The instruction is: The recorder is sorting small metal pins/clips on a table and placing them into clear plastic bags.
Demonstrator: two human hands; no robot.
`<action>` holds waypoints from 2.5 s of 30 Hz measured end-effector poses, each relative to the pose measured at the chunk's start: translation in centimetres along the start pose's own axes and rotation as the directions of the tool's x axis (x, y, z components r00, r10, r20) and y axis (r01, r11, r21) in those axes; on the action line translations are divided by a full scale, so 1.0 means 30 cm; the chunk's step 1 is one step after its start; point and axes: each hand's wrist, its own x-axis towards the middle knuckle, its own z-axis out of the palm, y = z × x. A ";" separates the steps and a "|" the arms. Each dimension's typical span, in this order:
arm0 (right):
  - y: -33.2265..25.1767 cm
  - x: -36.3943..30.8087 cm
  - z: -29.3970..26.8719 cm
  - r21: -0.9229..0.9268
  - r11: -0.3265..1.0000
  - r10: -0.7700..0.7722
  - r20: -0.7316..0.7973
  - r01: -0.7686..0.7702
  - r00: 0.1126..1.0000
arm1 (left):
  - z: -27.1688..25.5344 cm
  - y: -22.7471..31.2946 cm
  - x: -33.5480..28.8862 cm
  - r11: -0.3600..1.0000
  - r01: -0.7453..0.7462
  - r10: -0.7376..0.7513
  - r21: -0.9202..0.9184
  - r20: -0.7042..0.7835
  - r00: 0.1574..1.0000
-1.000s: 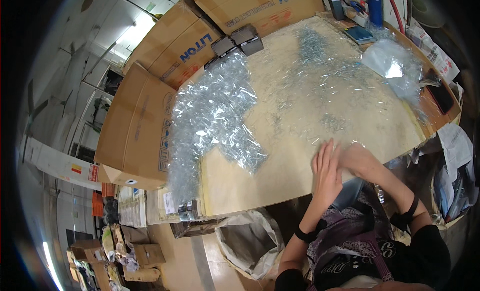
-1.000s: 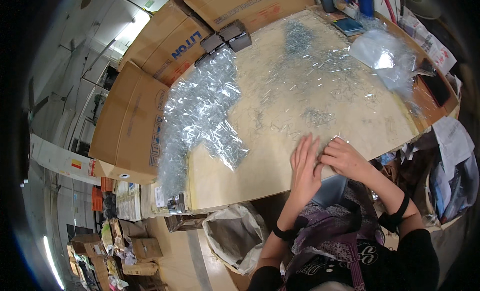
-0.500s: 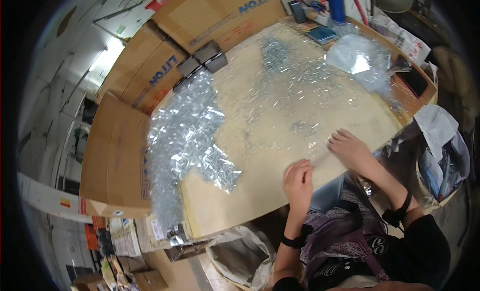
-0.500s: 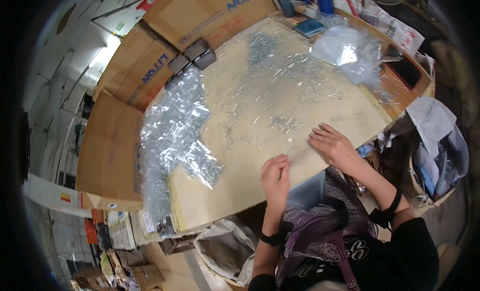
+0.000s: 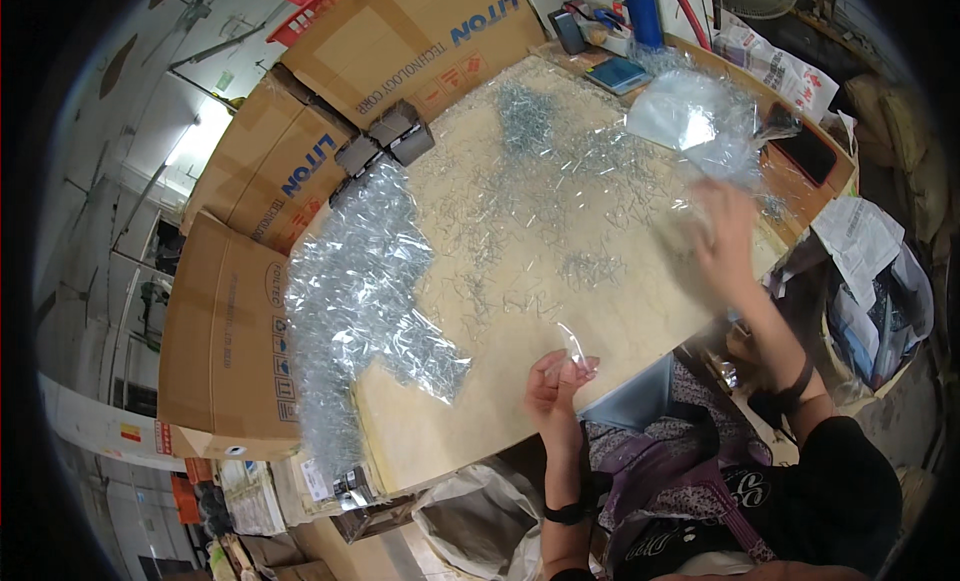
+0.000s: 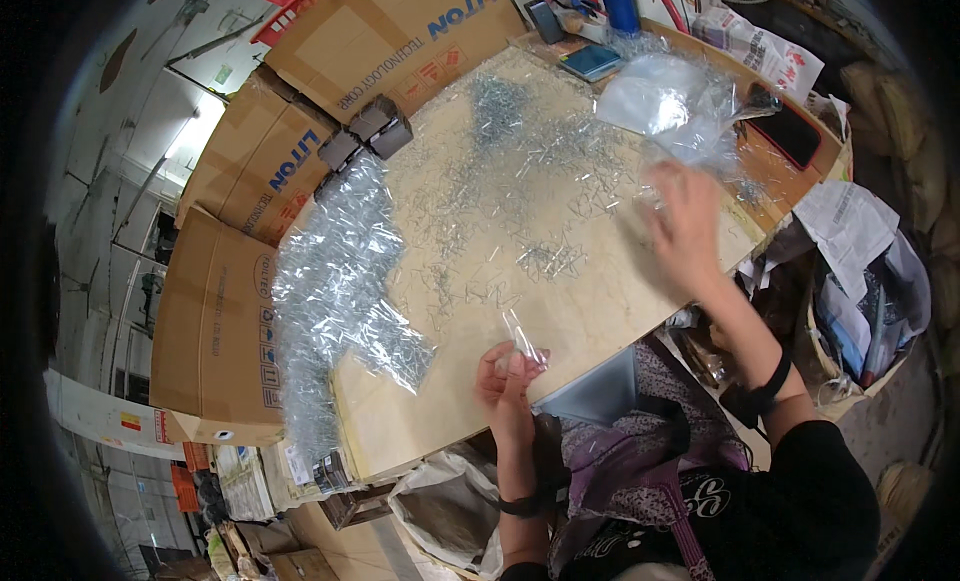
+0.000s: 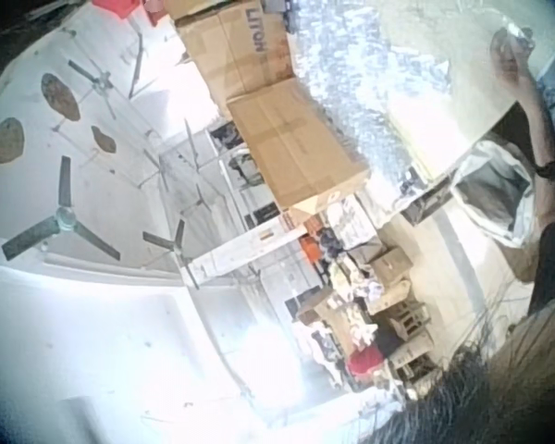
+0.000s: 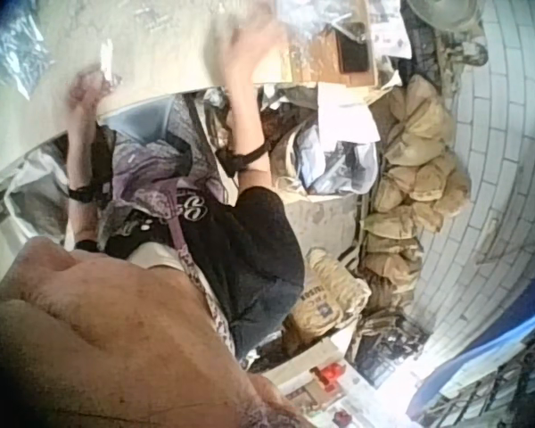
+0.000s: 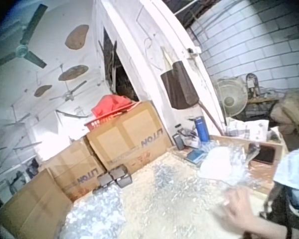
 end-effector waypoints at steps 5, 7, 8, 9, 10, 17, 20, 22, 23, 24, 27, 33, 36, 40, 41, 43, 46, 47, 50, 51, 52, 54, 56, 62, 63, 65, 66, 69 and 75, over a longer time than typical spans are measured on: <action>-0.253 -0.134 -0.064 0.630 0.373 -0.228 0.774 -0.682 0.590 | 0.028 -0.034 -0.090 0.995 0.083 -0.076 -0.054 0.124 0.989; -0.253 -0.198 -0.075 0.493 0.313 -0.163 0.870 -0.811 0.466 | 0.065 -0.031 -0.122 0.995 0.092 -0.084 -0.048 0.137 0.987; -0.238 -0.206 -0.089 0.493 0.314 -0.161 0.870 -0.811 0.466 | 0.086 -0.019 -0.143 0.999 0.014 -0.019 0.052 0.102 0.995; -0.235 -0.206 -0.106 0.605 0.473 -0.264 0.791 -0.641 0.552 | 0.061 -0.042 -0.157 0.998 0.008 -0.013 0.058 0.093 0.996; -0.232 -0.214 -0.113 0.686 0.589 -0.382 0.703 -0.428 0.600 | 0.018 -0.080 -0.173 0.971 -0.074 0.043 0.226 0.141 0.989; -0.211 -0.320 -0.183 0.317 0.397 -0.268 0.937 -0.861 0.222 | 0.006 -0.097 -0.251 0.783 -0.119 -0.084 0.610 0.294 0.952; -0.139 -0.423 -0.172 0.295 0.312 -0.365 0.915 -0.903 0.173 | -0.019 -0.126 -0.286 0.868 0.230 -0.420 0.441 0.404 0.813; -0.081 -0.496 -0.177 0.212 0.282 -0.381 0.920 -0.936 0.093 | -0.035 -0.159 -0.301 0.881 0.247 -0.437 0.403 0.495 0.751; -0.066 -0.529 -0.177 0.189 0.270 -0.367 0.927 -0.944 0.080 | -0.080 -0.209 -0.303 0.879 0.224 -0.443 0.422 0.547 0.710; -0.047 -0.552 -0.174 0.209 0.337 -0.374 0.924 -0.918 0.073 | -0.108 -0.256 -0.304 0.878 0.223 -0.443 0.423 0.543 0.713; -0.026 -0.613 -0.153 0.327 0.733 -0.332 0.937 -0.596 0.107 | -0.157 -0.340 -0.322 0.839 0.069 -0.437 0.539 0.593 0.677; -0.052 -0.739 -0.077 0.278 0.834 -0.102 0.927 -0.476 0.362 | -0.147 -0.433 -0.341 0.619 -0.013 -0.287 0.785 0.242 0.927; -0.096 -0.704 -0.081 0.393 0.858 0.009 0.631 -0.329 0.776 | -0.168 -0.452 -0.363 0.704 -0.057 -0.201 0.708 0.276 0.940; -0.150 -0.390 -0.059 0.512 0.835 -0.379 0.269 0.202 0.886 | -0.149 -0.429 -0.393 0.787 -0.118 -0.116 0.605 0.334 0.935; -0.181 -0.289 -0.007 0.492 0.849 -0.390 0.336 0.193 0.857 | -0.142 -0.421 -0.389 0.804 -0.180 -0.044 0.566 0.360 0.932; -0.208 -0.145 0.101 0.381 0.899 -0.378 0.430 0.215 0.820 | -0.119 -0.397 -0.379 0.799 -0.188 -0.058 0.571 0.384 0.922; -0.162 -0.075 0.373 0.270 0.914 -0.407 0.607 0.304 0.683 | -0.100 -0.382 -0.366 0.801 -0.222 -0.017 0.556 0.392 0.920; -0.149 -0.032 0.434 0.262 0.915 -0.402 0.607 0.305 0.686 | -0.097 -0.384 -0.364 0.806 -0.213 -0.025 0.553 0.391 0.920; -0.156 0.045 0.516 0.205 0.924 -0.378 0.627 0.324 0.681 | -0.098 -0.383 -0.369 0.806 -0.194 -0.037 0.560 0.373 0.927; -0.162 0.052 0.517 0.215 0.935 -0.352 0.669 0.283 0.655 | -0.100 -0.384 -0.370 0.804 -0.182 -0.042 0.566 0.360 0.932; -0.164 0.056 0.514 0.221 0.945 -0.325 0.711 0.241 0.624 | -0.101 -0.387 -0.370 0.804 -0.182 -0.042 0.566 0.360 0.932; -0.176 0.001 0.456 0.341 0.901 -0.433 0.698 0.267 0.570 | -0.112 -0.395 -0.375 0.826 -0.130 -0.067 0.548 0.324 0.944; -0.141 -0.031 0.357 0.443 0.851 -0.524 0.678 0.283 0.515 | -0.105 -0.400 -0.382 0.845 -0.099 -0.083 0.525 0.312 0.946; -0.132 -0.126 0.161 0.716 0.641 -0.493 0.659 -0.274 0.568 | -0.115 -0.411 -0.401 0.885 0.048 -0.190 0.462 0.265 0.945; -0.184 -0.157 0.110 0.620 0.784 -0.488 0.636 -0.020 0.598 | -0.117 -0.409 -0.403 0.889 0.076 -0.213 0.451 0.261 0.941; -0.244 -0.206 0.015 0.443 0.868 -0.479 0.619 0.227 0.623 | -0.100 -0.401 -0.409 0.894 0.127 -0.262 0.430 0.271 0.926; -0.264 -0.229 -0.021 0.435 0.862 -0.497 0.629 0.259 0.598 | -0.076 -0.375 -0.408 0.906 0.158 -0.268 0.392 0.244 0.932; -0.290 -0.286 -0.063 0.439 0.847 -0.530 0.645 0.301 0.550 | -0.085 -0.347 -0.418 0.912 0.175 -0.271 0.372 0.223 0.936; -0.259 -0.318 -0.032 0.600 0.788 -0.532 0.551 0.138 0.643 | -0.090 -0.301 -0.423 0.878 0.069 -0.241 0.473 0.315 0.918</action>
